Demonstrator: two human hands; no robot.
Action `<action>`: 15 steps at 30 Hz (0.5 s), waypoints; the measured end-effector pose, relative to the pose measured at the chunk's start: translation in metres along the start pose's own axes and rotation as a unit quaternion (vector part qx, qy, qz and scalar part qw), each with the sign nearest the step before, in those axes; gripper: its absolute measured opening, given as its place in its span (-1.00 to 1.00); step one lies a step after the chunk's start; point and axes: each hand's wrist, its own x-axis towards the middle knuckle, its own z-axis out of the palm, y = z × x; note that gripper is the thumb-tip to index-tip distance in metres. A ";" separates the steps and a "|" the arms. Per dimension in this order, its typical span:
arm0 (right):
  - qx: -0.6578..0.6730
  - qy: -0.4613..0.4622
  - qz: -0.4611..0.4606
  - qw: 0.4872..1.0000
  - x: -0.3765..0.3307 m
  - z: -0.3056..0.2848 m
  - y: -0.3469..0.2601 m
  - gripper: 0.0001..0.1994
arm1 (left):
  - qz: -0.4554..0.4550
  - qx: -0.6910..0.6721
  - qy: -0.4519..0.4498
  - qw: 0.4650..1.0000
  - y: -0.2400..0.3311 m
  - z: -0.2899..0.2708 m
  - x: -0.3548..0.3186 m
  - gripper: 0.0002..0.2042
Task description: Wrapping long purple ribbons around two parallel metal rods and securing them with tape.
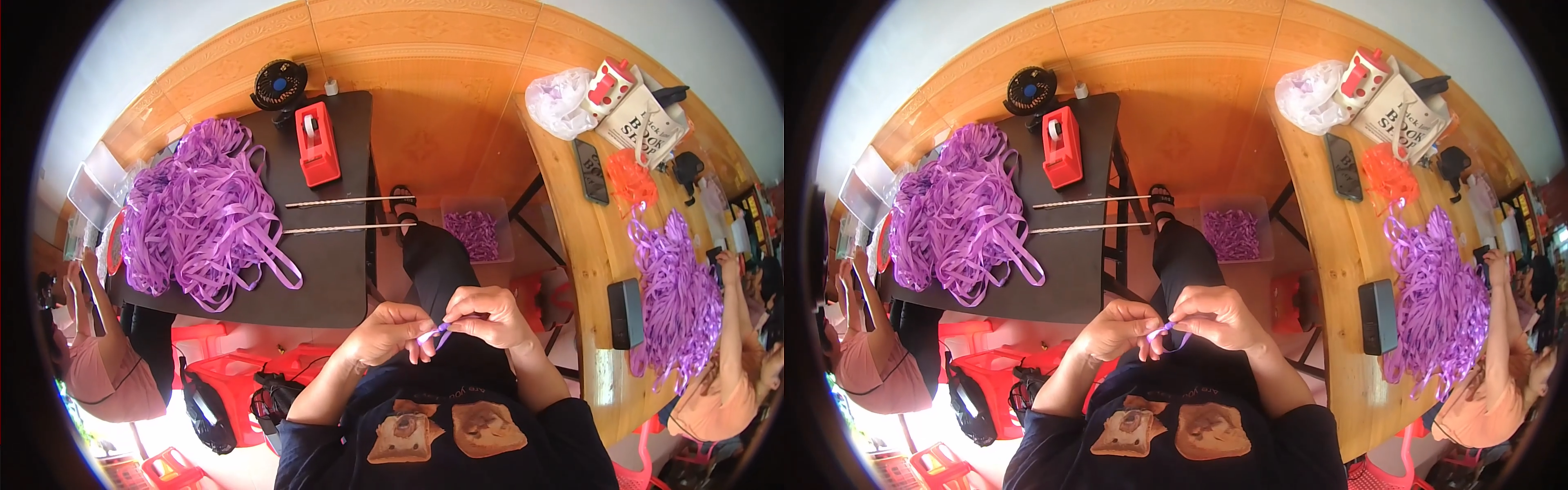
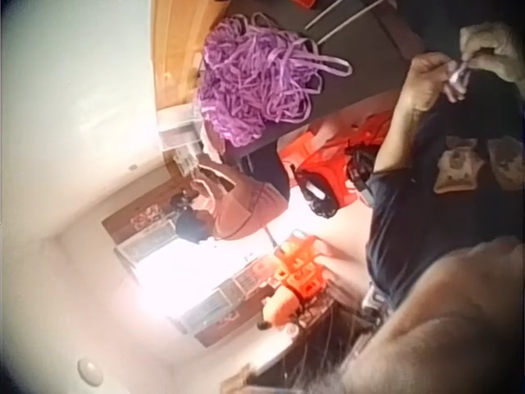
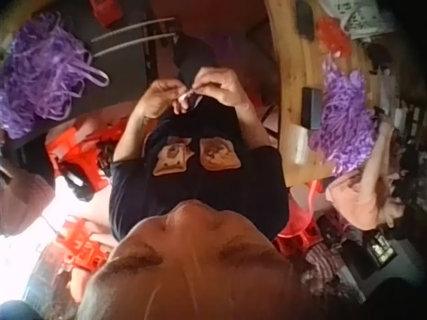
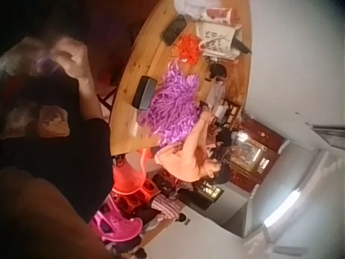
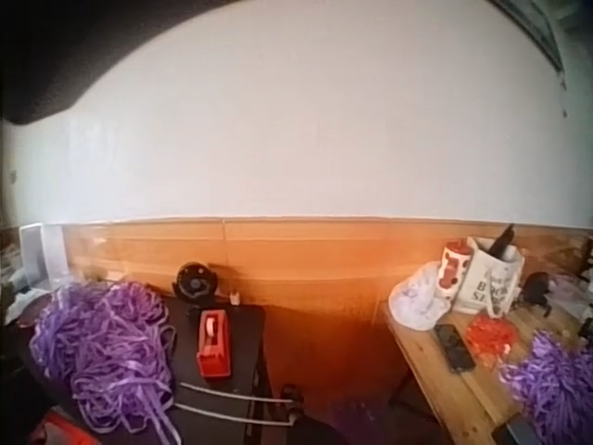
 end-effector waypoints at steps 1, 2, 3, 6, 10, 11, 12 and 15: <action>-0.024 -0.006 -0.010 1.000 0.000 0.001 -0.001 -0.86 | -0.011 0.002 -0.003 1.000 0.000 0.000 0.000 -0.78; -0.049 -0.011 -0.020 0.999 0.000 0.001 -0.002 -0.85 | -0.011 0.000 -0.003 1.000 0.000 -0.001 0.001 -0.78; -0.048 -0.013 -0.019 0.999 0.001 0.002 -0.004 -0.85 | -0.018 -0.004 -0.009 1.000 -0.001 -0.001 0.001 -0.77; -0.130 -0.013 -0.061 0.990 0.003 0.006 -0.010 -0.80 | -0.031 -0.020 -0.026 0.999 -0.001 0.000 0.002 -0.77; -0.228 -0.041 -0.086 0.969 0.001 0.007 -0.015 -0.77 | -0.042 -0.063 -0.061 0.995 -0.006 -0.003 0.003 -0.78; -0.246 -0.047 -0.095 0.963 0.001 0.007 -0.016 -0.77 | -0.041 -0.064 -0.061 0.995 -0.006 -0.003 0.002 -0.78; -0.246 -0.048 -0.094 0.963 0.001 0.008 -0.017 -0.77 | -0.033 -0.042 -0.059 0.997 -0.006 -0.004 0.001 -0.79; -0.281 -0.060 -0.099 0.953 -0.001 0.011 -0.019 -0.77 | -0.017 -0.005 -0.041 0.999 -0.006 -0.001 -0.001 -0.83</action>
